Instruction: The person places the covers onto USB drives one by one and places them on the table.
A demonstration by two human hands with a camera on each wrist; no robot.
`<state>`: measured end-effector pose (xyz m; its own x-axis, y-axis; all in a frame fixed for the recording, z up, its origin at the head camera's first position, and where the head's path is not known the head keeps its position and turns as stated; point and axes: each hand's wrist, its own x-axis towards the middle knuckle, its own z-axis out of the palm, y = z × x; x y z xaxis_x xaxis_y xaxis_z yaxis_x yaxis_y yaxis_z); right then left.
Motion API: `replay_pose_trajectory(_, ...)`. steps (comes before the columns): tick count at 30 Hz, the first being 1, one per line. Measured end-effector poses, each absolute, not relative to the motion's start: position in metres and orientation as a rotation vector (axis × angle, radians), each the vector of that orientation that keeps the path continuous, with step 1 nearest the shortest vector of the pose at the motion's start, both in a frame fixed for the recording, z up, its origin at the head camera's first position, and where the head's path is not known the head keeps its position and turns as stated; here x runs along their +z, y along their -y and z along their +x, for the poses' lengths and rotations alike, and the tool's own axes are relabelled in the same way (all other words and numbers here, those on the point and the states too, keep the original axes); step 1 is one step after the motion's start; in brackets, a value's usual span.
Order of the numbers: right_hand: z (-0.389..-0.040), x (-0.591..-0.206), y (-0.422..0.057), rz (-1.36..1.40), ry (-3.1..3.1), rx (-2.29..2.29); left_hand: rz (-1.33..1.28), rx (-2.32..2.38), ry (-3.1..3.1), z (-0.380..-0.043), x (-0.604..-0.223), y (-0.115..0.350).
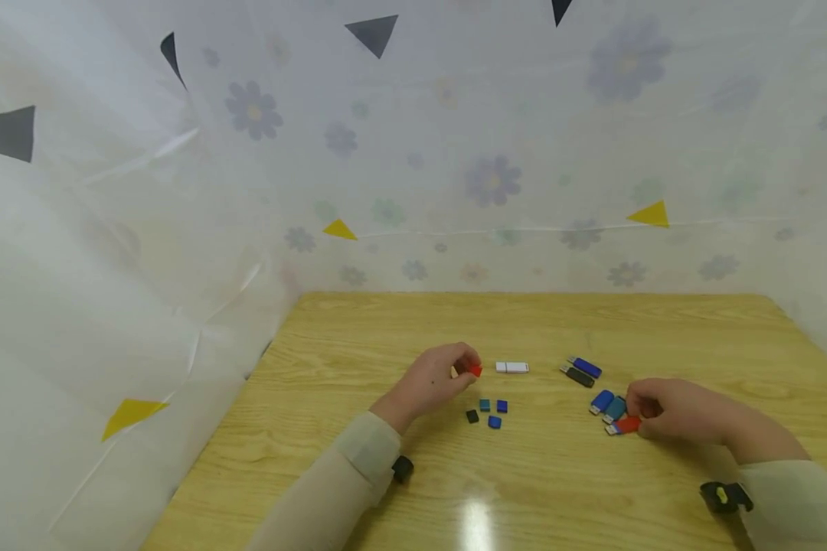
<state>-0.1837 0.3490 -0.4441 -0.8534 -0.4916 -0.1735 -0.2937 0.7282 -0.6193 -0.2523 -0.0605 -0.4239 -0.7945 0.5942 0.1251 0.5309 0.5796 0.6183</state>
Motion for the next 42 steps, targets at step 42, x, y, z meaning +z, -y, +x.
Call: replay_pose_trajectory(42, -0.182, -0.400, -0.215, -0.653, -2.882, -1.224, 0.951, 1.621, -2.341, -0.217, -0.429, 0.043)
